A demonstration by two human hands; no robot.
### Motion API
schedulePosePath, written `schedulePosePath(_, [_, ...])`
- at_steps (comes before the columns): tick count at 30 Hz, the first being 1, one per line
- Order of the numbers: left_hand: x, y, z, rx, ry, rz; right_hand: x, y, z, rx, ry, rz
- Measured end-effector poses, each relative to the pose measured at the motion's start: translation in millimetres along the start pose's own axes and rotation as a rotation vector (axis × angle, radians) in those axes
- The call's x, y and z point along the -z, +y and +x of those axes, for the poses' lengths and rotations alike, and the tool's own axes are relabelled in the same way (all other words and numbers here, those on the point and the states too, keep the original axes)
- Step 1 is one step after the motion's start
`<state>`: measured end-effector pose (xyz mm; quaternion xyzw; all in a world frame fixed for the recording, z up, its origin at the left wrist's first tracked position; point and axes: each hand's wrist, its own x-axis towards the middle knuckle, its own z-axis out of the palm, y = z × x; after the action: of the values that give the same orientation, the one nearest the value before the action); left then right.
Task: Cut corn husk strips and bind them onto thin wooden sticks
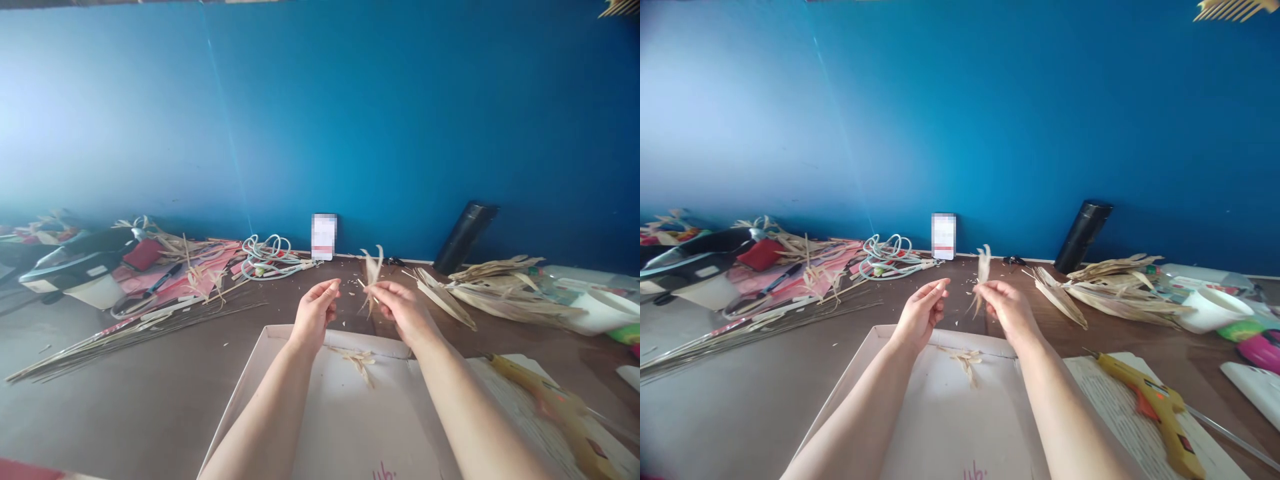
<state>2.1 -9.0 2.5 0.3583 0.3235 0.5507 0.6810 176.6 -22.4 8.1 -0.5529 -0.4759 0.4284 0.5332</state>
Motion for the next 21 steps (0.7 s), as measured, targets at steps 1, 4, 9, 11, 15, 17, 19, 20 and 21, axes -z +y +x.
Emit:
schedulePosePath(1, [0,0,0,-0.001,0.007,0.022,7,6,7,-0.003,0.125,0.012])
schedulePosePath(4, [-1,-3,0,-0.015,0.000,0.104,26,24,24,-0.084,0.377,0.005])
schedulePosePath(9, [-2,-6,1,-0.029,-0.009,0.202,38,34,33,-0.128,0.448,0.028])
schedulePosePath(11, [-2,-6,1,-0.032,0.007,0.228,34,30,30,-0.124,0.424,0.042])
schedulePosePath(15, [-2,-8,2,-0.033,0.044,0.294,20,16,19,-0.092,0.274,0.021])
schedulePosePath(17, [-2,-9,2,-0.040,0.050,0.326,13,9,13,-0.040,0.186,-0.038])
schedulePosePath(19, [-1,-10,2,-0.057,0.050,0.359,6,3,6,0.008,0.101,-0.103])
schedulePosePath(20, [-1,-10,2,-0.064,0.051,0.374,3,0,3,0.025,0.059,-0.140])
schedulePosePath(21, [-1,-10,2,-0.068,0.053,0.390,0,-2,0,0.042,0.014,-0.184])
